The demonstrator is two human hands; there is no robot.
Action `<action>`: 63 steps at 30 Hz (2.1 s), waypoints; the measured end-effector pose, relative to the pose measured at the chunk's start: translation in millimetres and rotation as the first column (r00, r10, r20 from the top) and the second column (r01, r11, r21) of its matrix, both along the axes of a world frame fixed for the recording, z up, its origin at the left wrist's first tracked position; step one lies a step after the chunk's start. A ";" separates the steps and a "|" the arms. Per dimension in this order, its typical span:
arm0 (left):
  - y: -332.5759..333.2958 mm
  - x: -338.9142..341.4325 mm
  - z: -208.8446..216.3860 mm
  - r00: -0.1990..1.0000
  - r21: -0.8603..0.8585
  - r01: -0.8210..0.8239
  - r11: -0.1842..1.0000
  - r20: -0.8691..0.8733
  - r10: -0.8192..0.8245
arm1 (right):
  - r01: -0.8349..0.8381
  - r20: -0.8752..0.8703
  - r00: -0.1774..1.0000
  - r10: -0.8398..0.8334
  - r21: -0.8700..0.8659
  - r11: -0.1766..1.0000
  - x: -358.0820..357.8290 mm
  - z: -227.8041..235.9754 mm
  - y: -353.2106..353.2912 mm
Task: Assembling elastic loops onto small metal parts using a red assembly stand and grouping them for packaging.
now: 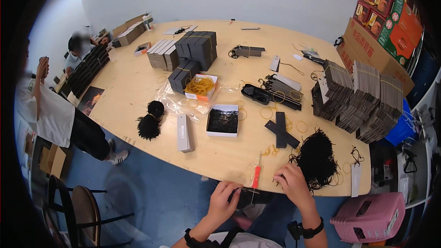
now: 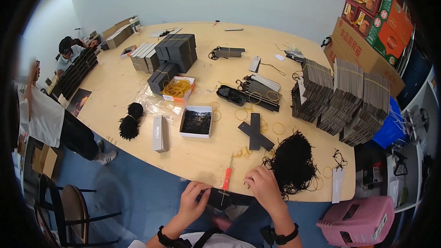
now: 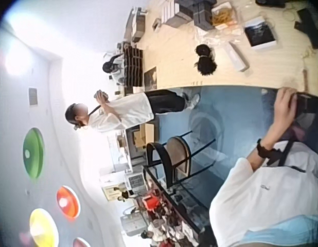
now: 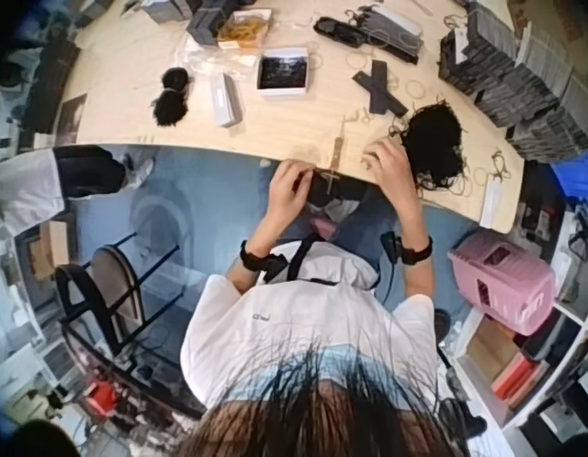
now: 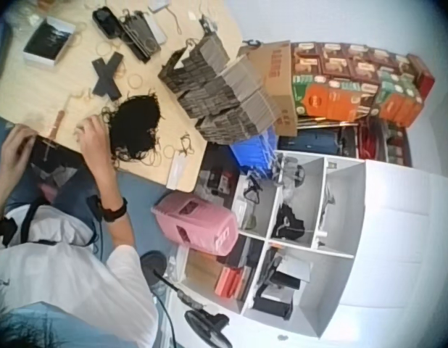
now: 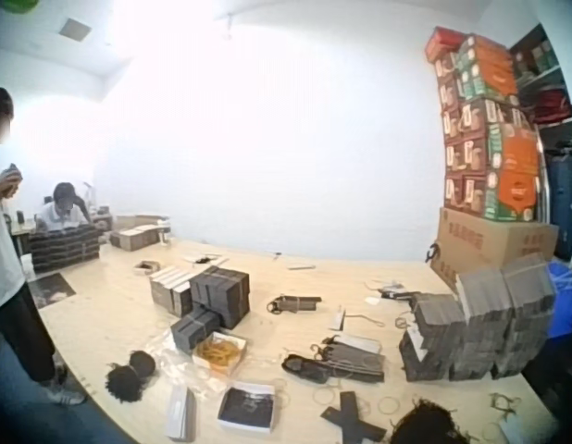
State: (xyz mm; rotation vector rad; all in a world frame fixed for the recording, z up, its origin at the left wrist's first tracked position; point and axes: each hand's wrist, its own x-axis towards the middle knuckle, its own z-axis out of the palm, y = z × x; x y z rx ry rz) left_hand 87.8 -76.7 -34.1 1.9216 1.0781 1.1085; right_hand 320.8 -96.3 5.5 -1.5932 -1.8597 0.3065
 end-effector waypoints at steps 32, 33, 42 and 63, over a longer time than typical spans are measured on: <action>206.7 36.2 16.7 0.864 0.001 -0.085 0.996 -0.498 0.075 | 0.136 -0.763 0.639 -0.099 -0.014 0.991 13.5 -8.2 -78.1; 205.5 35.7 16.4 0.860 0.082 -0.104 0.991 -0.494 0.131 | 0.128 -0.768 0.634 -0.088 -0.008 0.992 12.5 -9.6 -78.0; 210.8 19.1 13.5 0.942 0.170 -0.143 0.975 -0.278 0.187 | 0.083 -0.761 0.639 -0.110 -0.074 0.994 0.2 -10.4 -78.2; 203.8 24.3 35.4 0.982 0.242 -0.126 0.962 -0.104 0.155 | 0.061 -0.754 0.625 -0.202 -0.210 0.976 -14.0 -22.8 -95.2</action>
